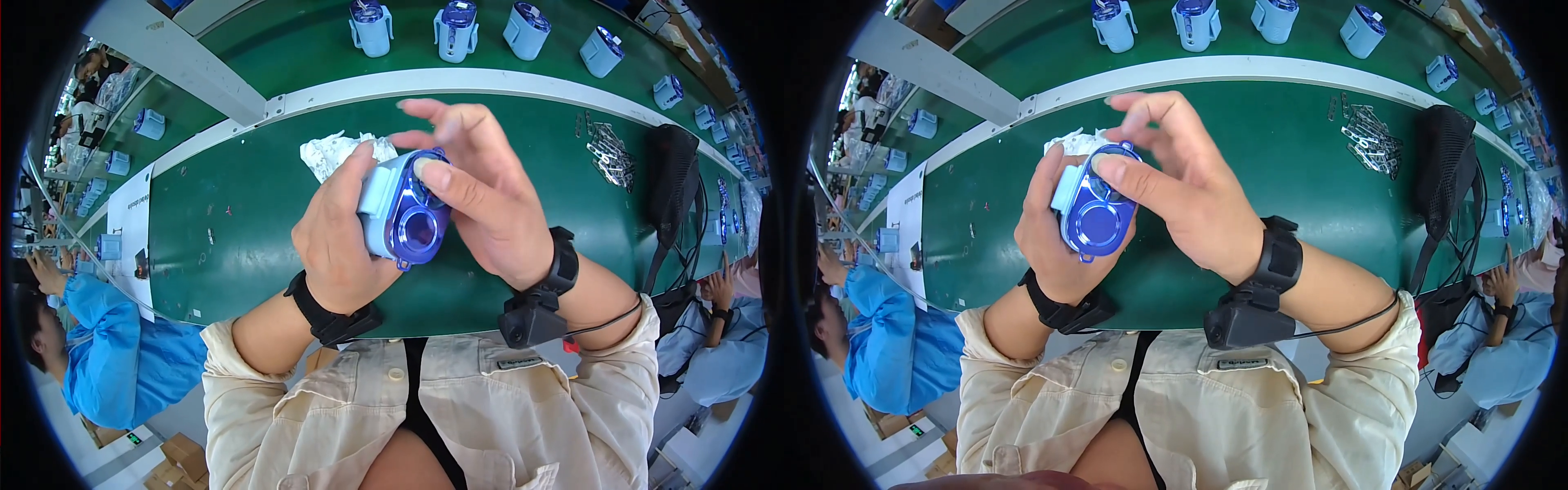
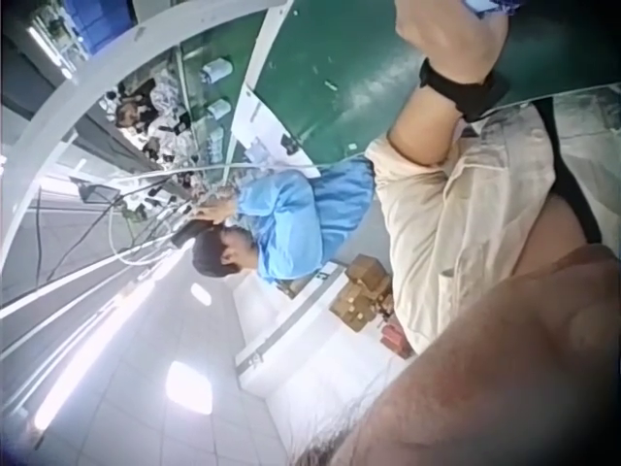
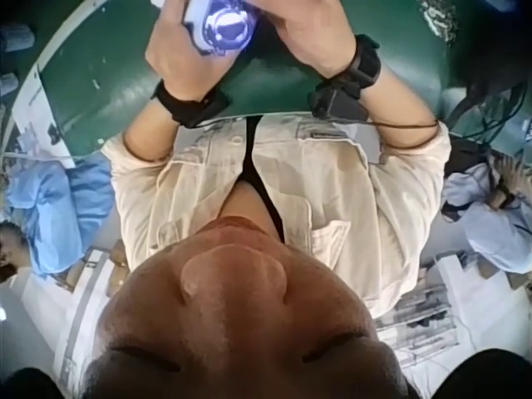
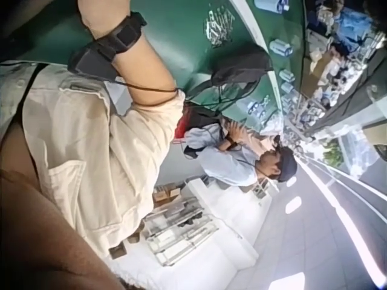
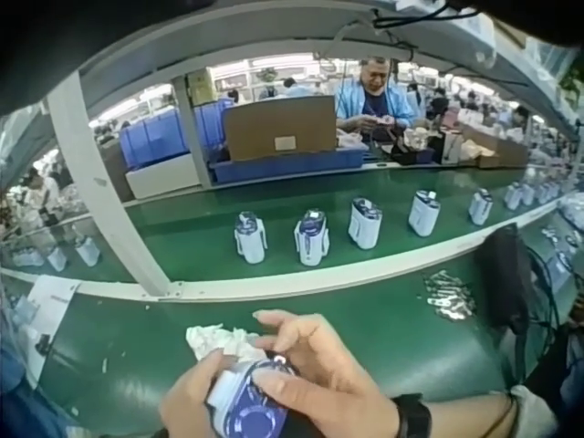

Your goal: The person picks up a blue device, peels off a small white sticker by hand, and presses a component into the device. After repeating these actions on several devices, they place each one back onto the assembly line.

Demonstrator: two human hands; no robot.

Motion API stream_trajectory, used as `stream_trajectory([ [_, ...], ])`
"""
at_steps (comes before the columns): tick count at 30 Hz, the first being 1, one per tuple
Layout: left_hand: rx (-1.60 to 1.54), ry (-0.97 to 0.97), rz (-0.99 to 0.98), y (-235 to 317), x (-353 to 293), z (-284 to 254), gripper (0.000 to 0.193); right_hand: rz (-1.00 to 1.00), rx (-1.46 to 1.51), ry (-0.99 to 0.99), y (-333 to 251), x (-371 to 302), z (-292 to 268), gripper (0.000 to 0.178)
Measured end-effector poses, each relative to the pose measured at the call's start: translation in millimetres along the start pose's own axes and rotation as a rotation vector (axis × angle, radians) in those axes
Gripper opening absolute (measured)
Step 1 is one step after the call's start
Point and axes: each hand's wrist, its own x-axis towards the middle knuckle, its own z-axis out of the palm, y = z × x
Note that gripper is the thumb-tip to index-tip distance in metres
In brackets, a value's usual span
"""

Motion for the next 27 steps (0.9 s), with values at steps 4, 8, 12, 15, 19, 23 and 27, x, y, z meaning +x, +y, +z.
stream_trajectory([
  [4, -0.137, 0.021, -0.012, 3.1, -4.6, 5.6, 0.075, 0.107, 0.114, -0.170, 3.3, -0.5, 4.1, 0.026],
  [8, -0.320, -0.057, -0.088, 3.2, -0.9, -0.8, 0.076, 0.140, -0.161, -0.438, -15.1, 12.1, -14.2, 0.034],
  [12, -0.487, -0.236, -0.159, 4.8, 1.0, -10.4, 0.075, -0.187, -0.569, -0.581, -10.7, 8.8, -14.4, 0.031],
  [15, -0.555, -0.275, -0.174, 5.5, -1.1, -7.5, 0.074, -0.116, -0.540, -0.599, -11.7, 7.1, -12.2, 0.035],
  [19, -0.556, -0.081, -0.099, 0.2, -2.7, -3.6, 0.073, -0.109, -0.539, -0.484, -25.2, 4.7, -6.6, 0.033],
  [23, -0.445, -0.051, -0.051, -2.4, -4.9, -3.6, 0.073, -0.396, -0.907, -0.572, -46.3, 11.7, -11.6, 0.027],
  [27, -0.446, -0.064, -0.057, -1.2, -4.3, -2.8, 0.073, -0.579, -1.136, -0.581, -49.2, 10.3, -7.0, 0.025],
])
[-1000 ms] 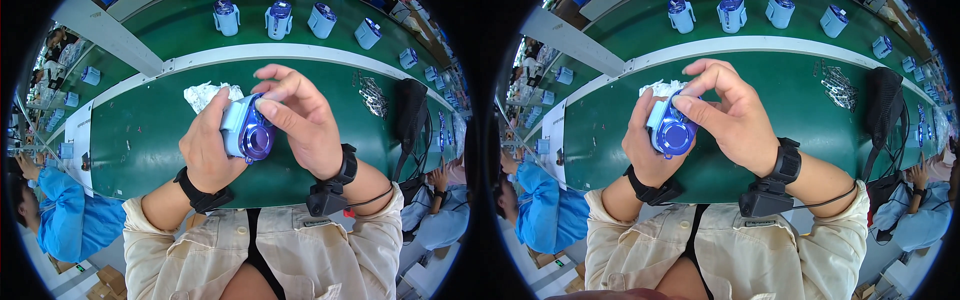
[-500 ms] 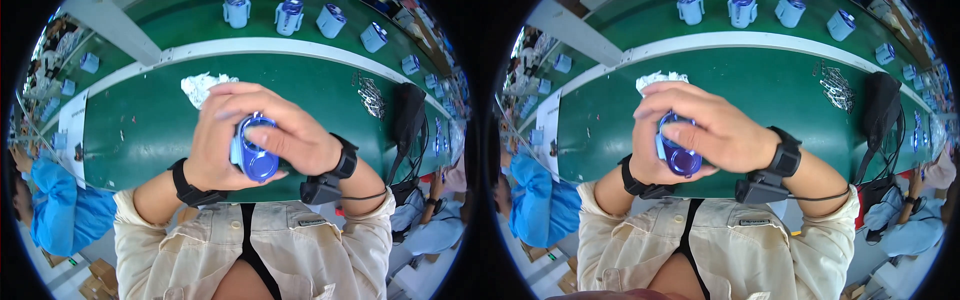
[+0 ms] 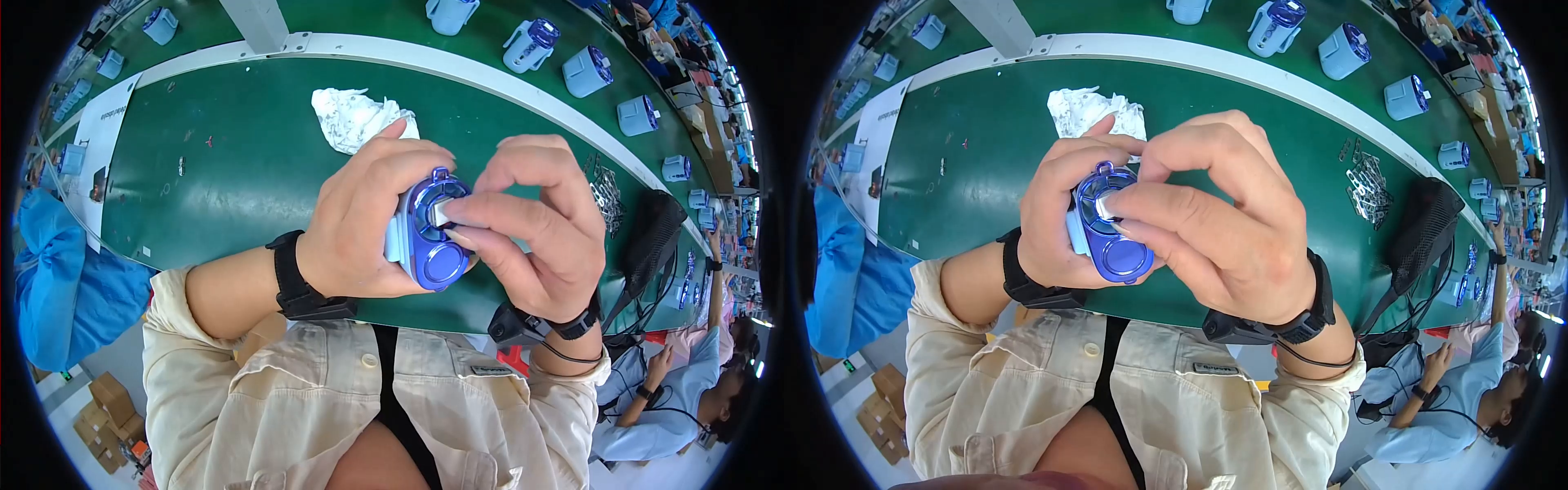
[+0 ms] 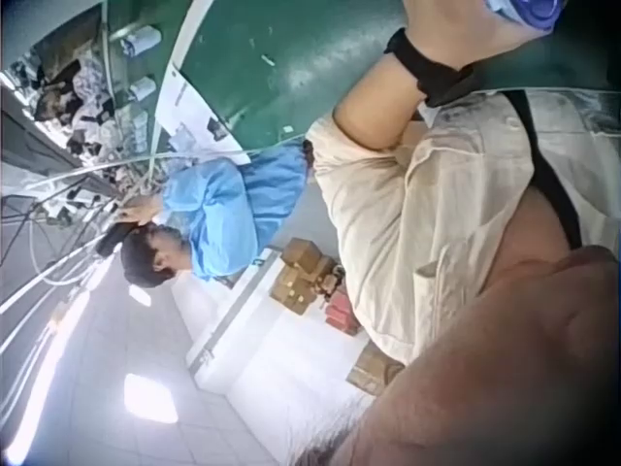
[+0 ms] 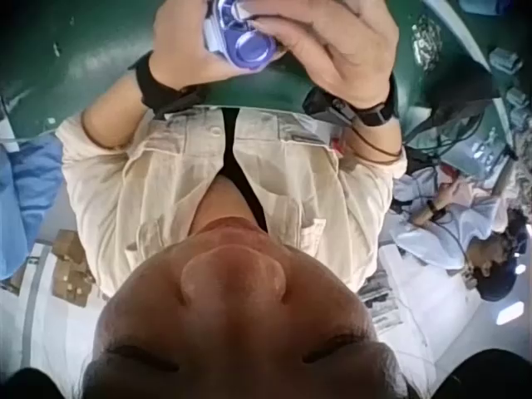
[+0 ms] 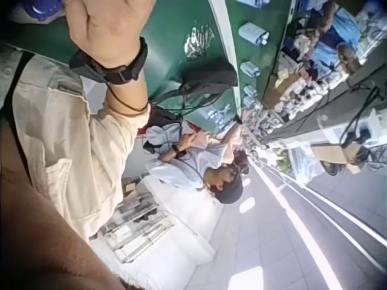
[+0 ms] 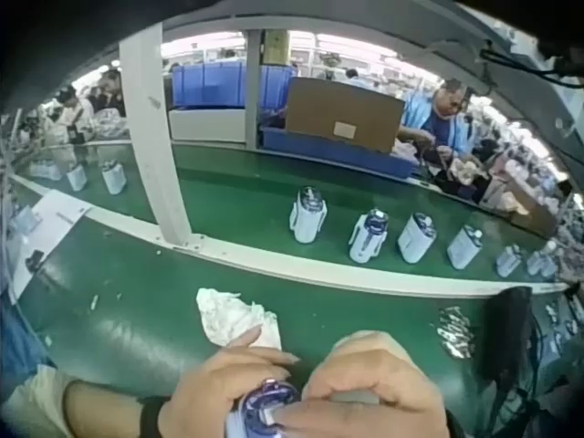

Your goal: The person picks up a blue device, peels off a small white sticker by hand, and presses a component into the device. After repeating these actions on several devices, they place each one back onto the assembly line.

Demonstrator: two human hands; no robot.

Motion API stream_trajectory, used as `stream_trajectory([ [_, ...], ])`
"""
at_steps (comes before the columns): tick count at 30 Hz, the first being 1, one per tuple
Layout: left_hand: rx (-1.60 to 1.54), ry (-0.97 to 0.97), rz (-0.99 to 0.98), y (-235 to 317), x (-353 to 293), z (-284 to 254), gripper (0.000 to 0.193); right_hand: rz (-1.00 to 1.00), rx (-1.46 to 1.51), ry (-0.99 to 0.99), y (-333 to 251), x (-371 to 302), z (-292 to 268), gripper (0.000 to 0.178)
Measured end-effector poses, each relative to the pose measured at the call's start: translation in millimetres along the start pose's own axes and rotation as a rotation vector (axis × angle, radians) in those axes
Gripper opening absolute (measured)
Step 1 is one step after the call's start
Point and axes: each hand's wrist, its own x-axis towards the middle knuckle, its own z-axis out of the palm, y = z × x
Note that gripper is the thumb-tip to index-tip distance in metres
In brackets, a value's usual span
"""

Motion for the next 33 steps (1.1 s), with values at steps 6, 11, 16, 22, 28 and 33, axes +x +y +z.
stream_trajectory([
  [6, 0.077, 0.004, 0.042, -0.9, -0.3, 2.1, 0.069, 0.016, -0.031, 0.045, 1.0, 0.6, 2.0, 0.027],
  [11, 0.081, 0.015, 0.057, -0.8, 0.8, 1.8, 0.065, -0.038, -0.037, 0.036, 4.5, -0.8, 1.2, 0.028],
  [16, 0.069, 0.002, 0.044, 1.2, 0.7, 2.1, 0.065, 0.022, 0.021, 0.013, 4.7, -2.2, -0.5, 0.026],
  [22, 0.122, 0.029, 0.051, -1.4, -1.1, 6.4, 0.064, 0.174, -0.042, 0.001, -14.1, 0.2, -0.6, 0.022],
  [28, 0.149, 0.003, 0.022, -1.1, 3.1, 5.0, 0.064, 0.307, -0.189, 0.014, -27.8, -3.0, 6.0, 0.022],
  [33, 0.083, 0.004, -0.005, 2.0, 3.0, 5.4, 0.066, 0.526, 0.350, 0.022, -17.3, -8.6, -5.5, 0.030],
])
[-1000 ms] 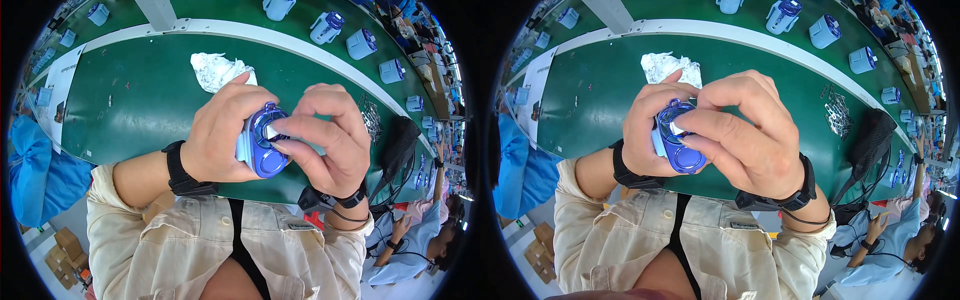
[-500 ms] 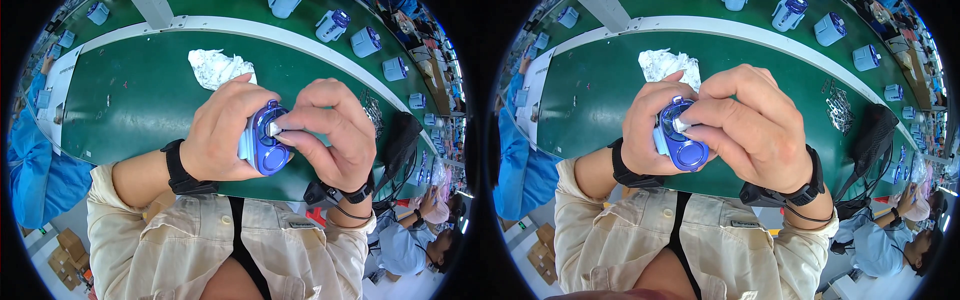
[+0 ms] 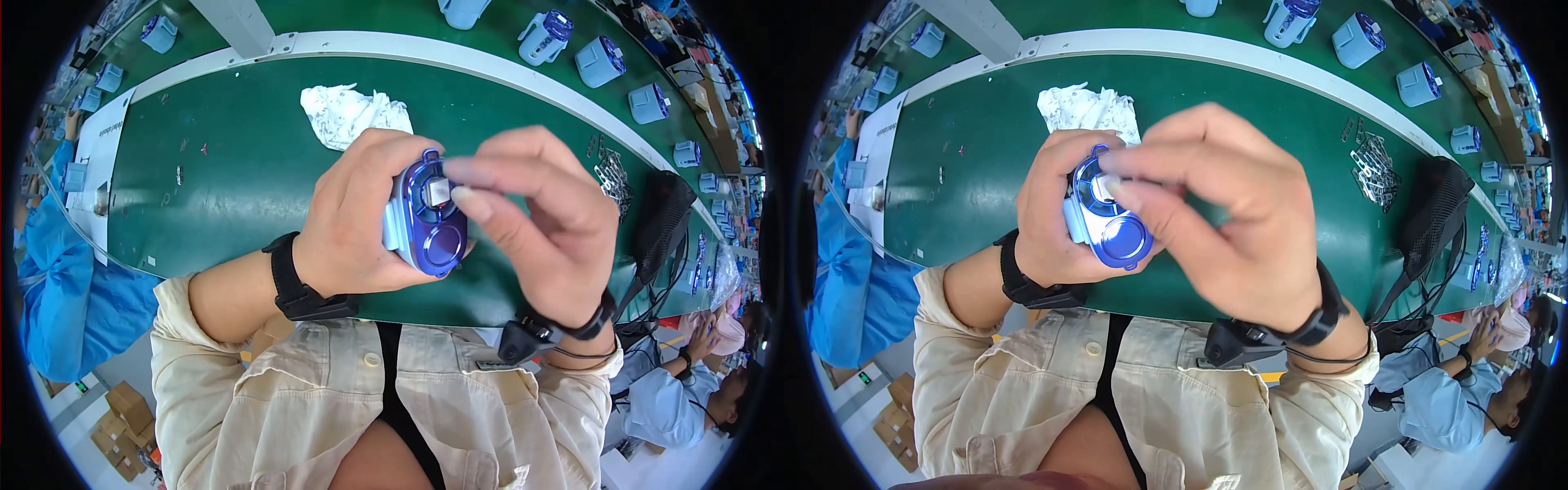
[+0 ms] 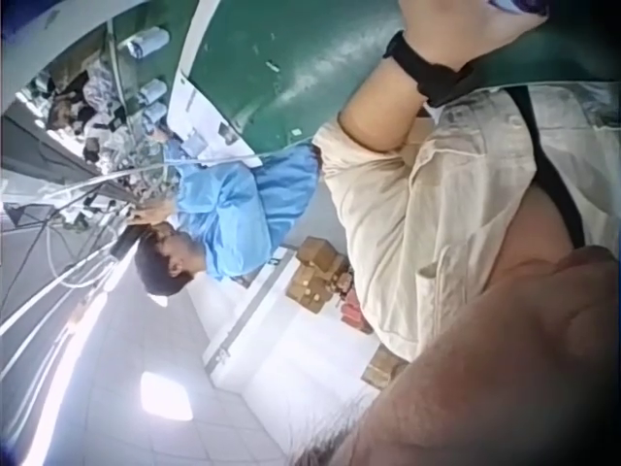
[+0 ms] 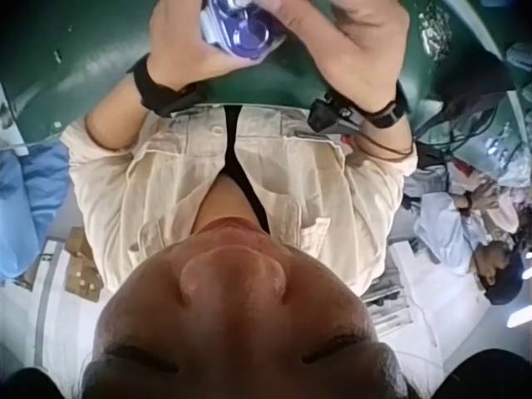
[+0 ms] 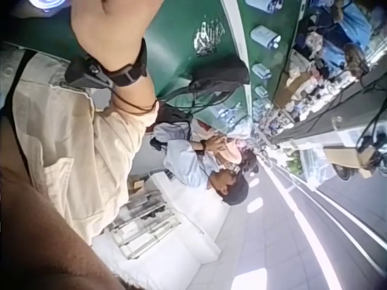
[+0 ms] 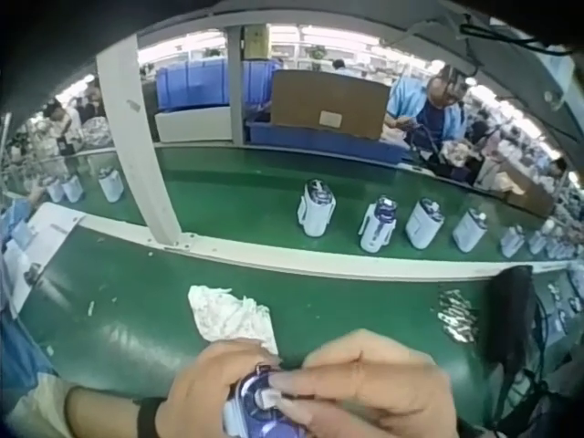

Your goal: The person picks up a blue device, peels off a small white sticker by hand, and presses a component into the device. After repeating these actions on several devices, they place each one back onto the assembly line.

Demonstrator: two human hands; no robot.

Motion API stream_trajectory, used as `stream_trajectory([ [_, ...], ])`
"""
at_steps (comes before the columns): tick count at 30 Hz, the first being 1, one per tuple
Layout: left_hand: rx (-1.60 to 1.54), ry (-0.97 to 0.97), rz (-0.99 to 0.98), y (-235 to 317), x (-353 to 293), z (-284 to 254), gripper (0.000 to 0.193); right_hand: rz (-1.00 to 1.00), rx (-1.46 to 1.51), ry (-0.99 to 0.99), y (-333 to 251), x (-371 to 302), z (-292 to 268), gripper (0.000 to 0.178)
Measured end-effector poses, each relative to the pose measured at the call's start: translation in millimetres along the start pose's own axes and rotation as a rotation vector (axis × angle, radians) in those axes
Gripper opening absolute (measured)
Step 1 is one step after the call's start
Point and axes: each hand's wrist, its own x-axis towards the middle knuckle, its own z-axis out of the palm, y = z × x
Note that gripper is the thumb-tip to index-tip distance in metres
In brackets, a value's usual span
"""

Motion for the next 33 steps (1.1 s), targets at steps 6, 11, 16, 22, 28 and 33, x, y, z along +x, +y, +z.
stream_trajectory([
  [6, -0.091, -0.055, 0.025, 1.9, -0.6, -1.2, 0.069, 0.063, 0.415, -0.051, 28.9, 11.5, 25.0, 0.043],
  [11, 0.000, -0.071, 0.006, 2.0, -1.0, -4.1, 0.071, 0.082, 0.555, -0.100, 39.7, 7.6, 41.9, 0.051],
  [16, 0.007, -0.048, 0.001, 1.2, -4.5, -4.3, 0.073, 0.075, 0.393, -0.084, 31.2, 9.4, 43.2, 0.055],
  [22, -0.144, -0.009, 0.003, -6.7, -6.8, 1.8, 0.079, 0.260, 0.898, -0.110, 26.5, 12.9, 38.7, 0.054],
  [28, -0.150, -0.054, -0.008, -5.8, -8.8, 0.0, 0.082, 0.094, 0.634, -0.103, 35.4, 7.6, 41.2, 0.051],
  [33, -0.179, -0.103, -0.026, -6.2, -8.7, -4.1, 0.081, 0.056, 0.419, -0.031, 31.2, 4.9, 41.7, 0.049],
])
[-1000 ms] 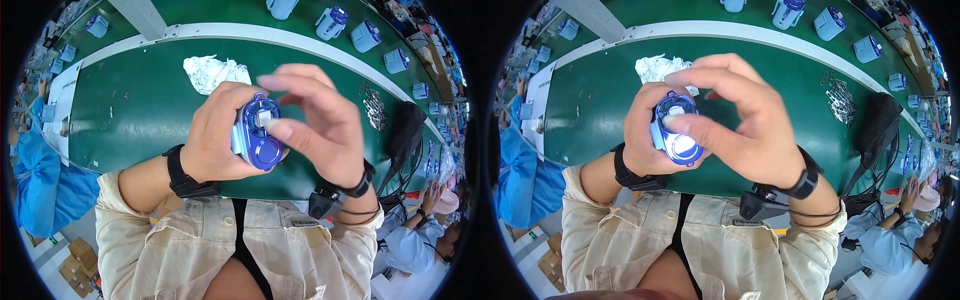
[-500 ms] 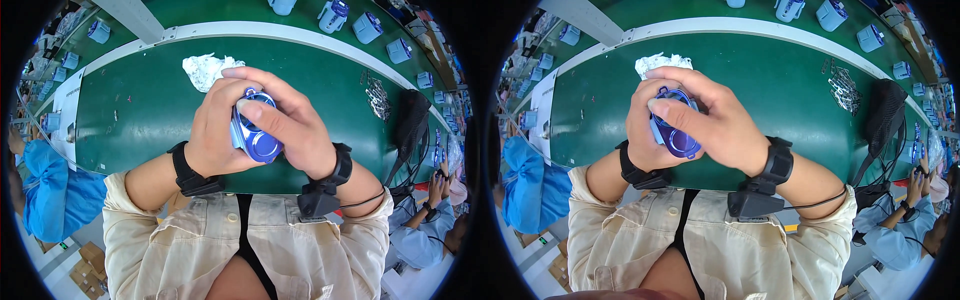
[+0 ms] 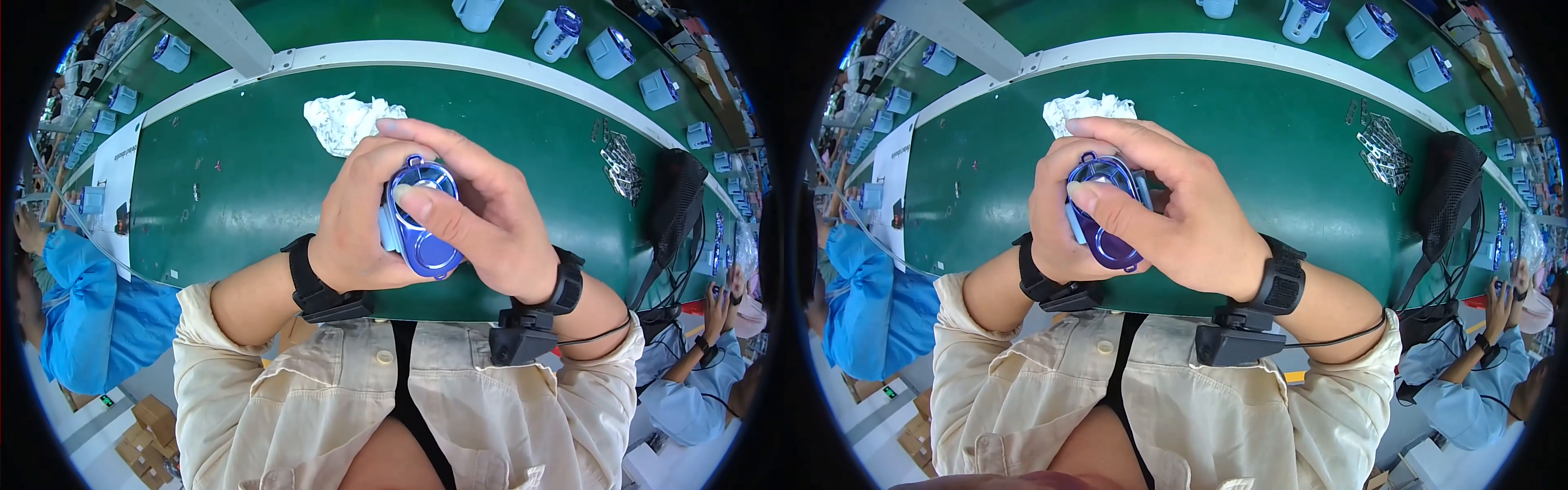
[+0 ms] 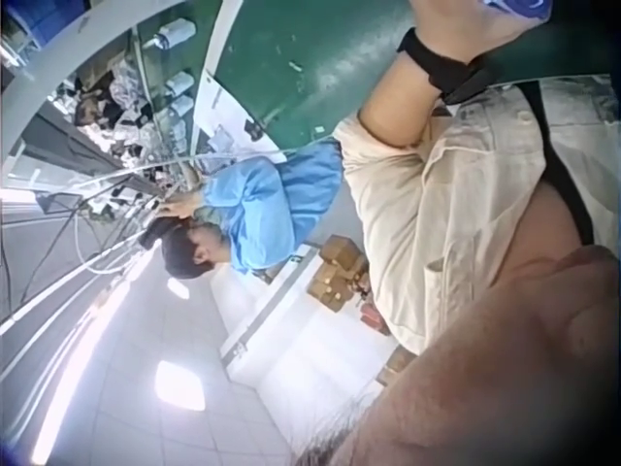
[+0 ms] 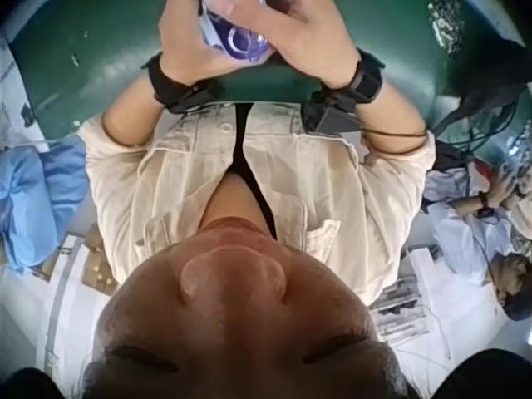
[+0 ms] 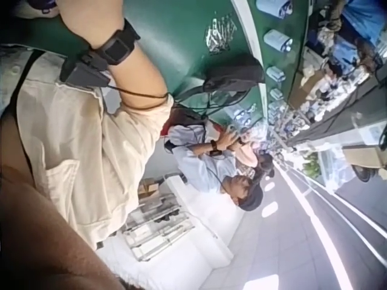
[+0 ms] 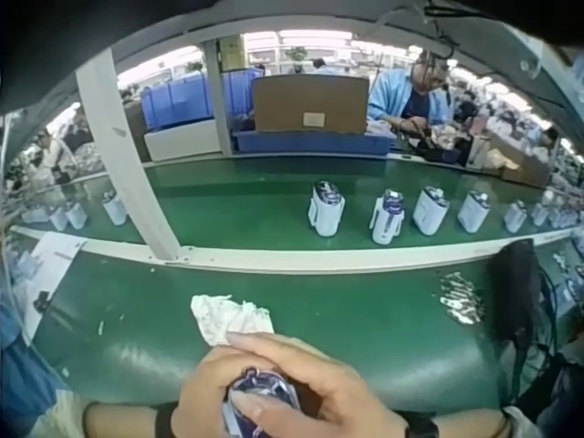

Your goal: The person picks up a blue device, peels off a small white sticker by hand, and presses a component into the device. After repeating these actions on several devices, they place each one back onto the assembly line.

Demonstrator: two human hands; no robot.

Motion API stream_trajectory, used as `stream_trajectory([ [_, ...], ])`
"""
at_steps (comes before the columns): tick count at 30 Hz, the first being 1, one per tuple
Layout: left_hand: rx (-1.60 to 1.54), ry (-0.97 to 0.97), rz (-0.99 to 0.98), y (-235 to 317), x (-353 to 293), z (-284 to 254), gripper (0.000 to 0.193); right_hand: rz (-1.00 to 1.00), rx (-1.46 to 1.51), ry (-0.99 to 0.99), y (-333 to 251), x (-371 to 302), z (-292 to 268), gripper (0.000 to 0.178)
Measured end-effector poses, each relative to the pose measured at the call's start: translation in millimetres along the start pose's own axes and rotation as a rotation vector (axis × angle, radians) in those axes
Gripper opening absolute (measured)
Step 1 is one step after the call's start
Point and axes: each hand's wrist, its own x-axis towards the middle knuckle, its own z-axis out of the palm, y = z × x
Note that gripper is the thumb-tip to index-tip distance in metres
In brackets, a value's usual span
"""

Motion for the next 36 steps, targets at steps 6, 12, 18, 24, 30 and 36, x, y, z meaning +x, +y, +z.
stream_trajectory([
  [6, 0.086, 0.028, 0.070, 5.1, -0.9, 6.6, 0.079, 0.041, 0.157, -0.116, -3.8, 0.7, -8.3, 0.048],
  [12, 0.042, -0.003, -0.010, 6.2, 0.1, 1.8, 0.078, 0.099, 0.134, -0.065, -8.6, -4.1, -1.6, 0.050],
  [18, 0.024, 0.042, -0.034, -3.2, -0.3, 3.2, 0.079, 0.296, 0.534, -0.008, -10.0, 5.6, -5.8, 0.052],
  [24, 0.039, 0.056, -0.039, -6.3, 4.4, 5.5, 0.081, 0.188, 0.349, -0.030, -2.6, 7.0, -6.9, 0.051],
  [30, 0.150, 0.058, -0.155, -10.5, 7.4, -0.8, 0.100, 0.249, 0.408, 0.011, 3.7, 27.9, -13.3, 0.046],
  [36, 0.215, 0.219, -0.173, -14.0, 2.3, -4.0, 0.123, -0.047, -0.188, 0.480, 57.5, 166.0, -48.7, 0.032],
])
